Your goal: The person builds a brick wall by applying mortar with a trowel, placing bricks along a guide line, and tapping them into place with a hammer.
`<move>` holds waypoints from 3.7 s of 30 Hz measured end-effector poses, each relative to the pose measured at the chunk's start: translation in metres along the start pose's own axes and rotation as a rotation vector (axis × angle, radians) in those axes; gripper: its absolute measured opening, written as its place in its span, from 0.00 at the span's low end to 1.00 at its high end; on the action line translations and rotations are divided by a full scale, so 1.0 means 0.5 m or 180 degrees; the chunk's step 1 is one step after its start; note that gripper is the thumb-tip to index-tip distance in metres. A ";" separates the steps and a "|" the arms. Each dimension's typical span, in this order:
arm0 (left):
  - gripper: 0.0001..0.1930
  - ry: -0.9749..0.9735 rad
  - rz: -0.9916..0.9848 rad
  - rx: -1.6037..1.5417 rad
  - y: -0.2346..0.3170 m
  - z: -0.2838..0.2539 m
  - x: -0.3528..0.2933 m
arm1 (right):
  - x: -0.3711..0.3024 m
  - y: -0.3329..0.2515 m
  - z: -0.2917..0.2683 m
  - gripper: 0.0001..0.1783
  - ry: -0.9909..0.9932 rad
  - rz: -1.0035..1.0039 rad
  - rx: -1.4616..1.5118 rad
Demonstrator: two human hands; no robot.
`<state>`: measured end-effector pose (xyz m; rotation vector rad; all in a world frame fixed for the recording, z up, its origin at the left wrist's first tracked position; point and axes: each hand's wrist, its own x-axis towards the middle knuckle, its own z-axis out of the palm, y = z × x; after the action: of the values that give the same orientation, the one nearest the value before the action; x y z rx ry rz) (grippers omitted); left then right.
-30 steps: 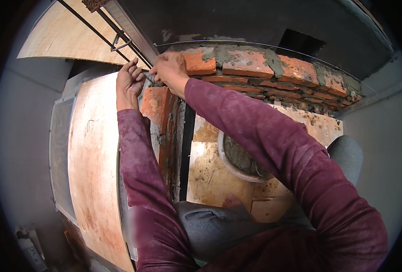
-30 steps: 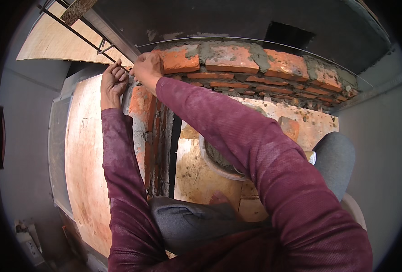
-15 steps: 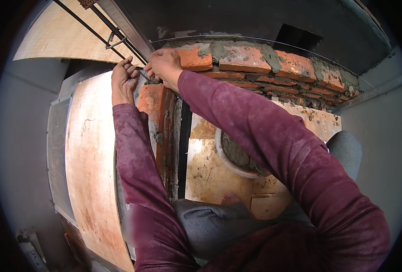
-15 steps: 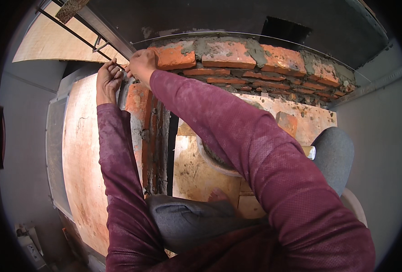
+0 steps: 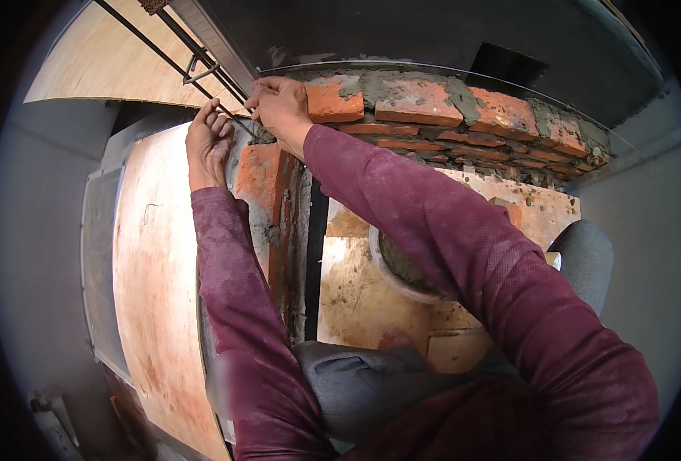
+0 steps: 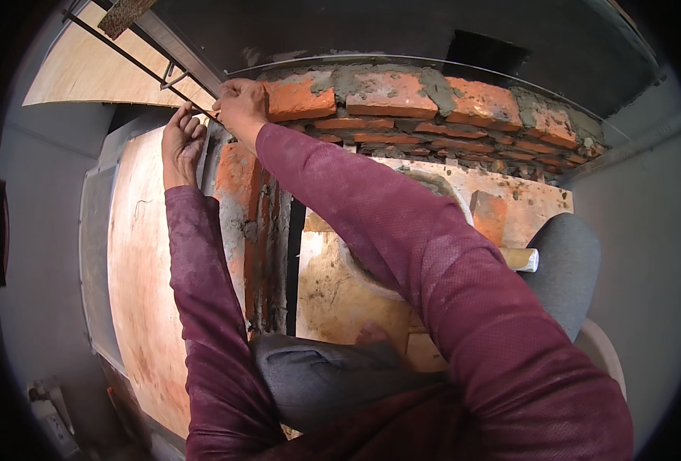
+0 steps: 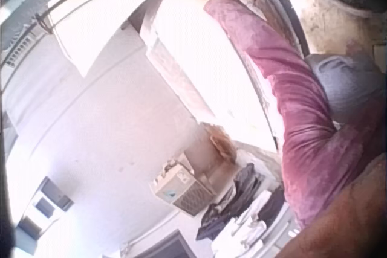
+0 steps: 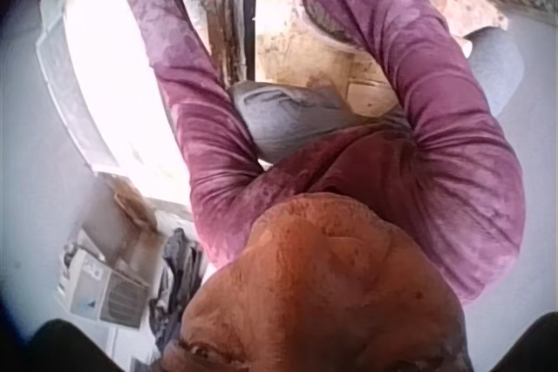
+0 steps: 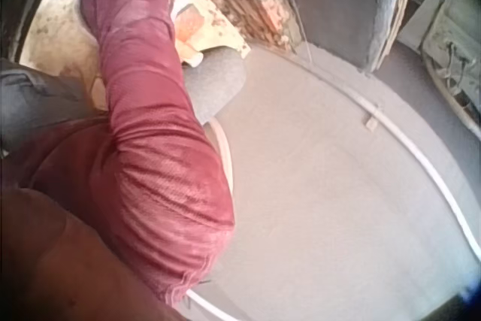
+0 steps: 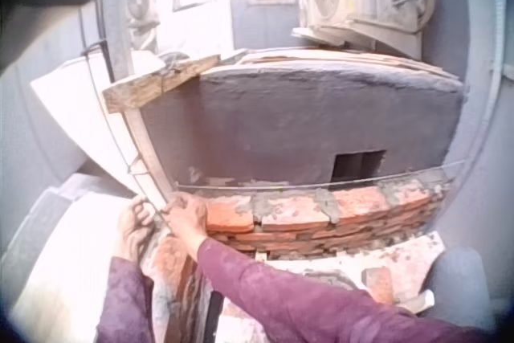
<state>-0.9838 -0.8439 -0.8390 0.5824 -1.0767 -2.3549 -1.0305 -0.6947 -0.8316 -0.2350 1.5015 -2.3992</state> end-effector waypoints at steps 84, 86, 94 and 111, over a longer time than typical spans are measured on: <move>0.14 -0.0269 0.2162 0.5148 0.043 0.072 -0.055 | 0.066 0.002 -0.078 0.13 -0.0358 -0.1202 -0.2095; 0.14 -0.0226 0.2225 0.5444 0.057 0.080 -0.062 | 0.065 0.015 -0.074 0.12 -0.0175 -0.1184 -0.2128; 0.17 -0.0076 0.2328 0.5811 -0.025 0.197 -0.134 | 0.049 0.154 -0.011 0.12 0.0196 0.0441 -0.1590; 0.26 -0.0108 0.1259 0.5456 0.091 0.119 -0.177 | -0.009 -0.076 -0.152 0.23 -0.3747 0.0438 -0.4067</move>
<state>-0.9353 -0.7840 -0.7522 0.6827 -2.7136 -0.6212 -1.0549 -0.6131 -0.8309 -1.3770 1.8777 -0.4952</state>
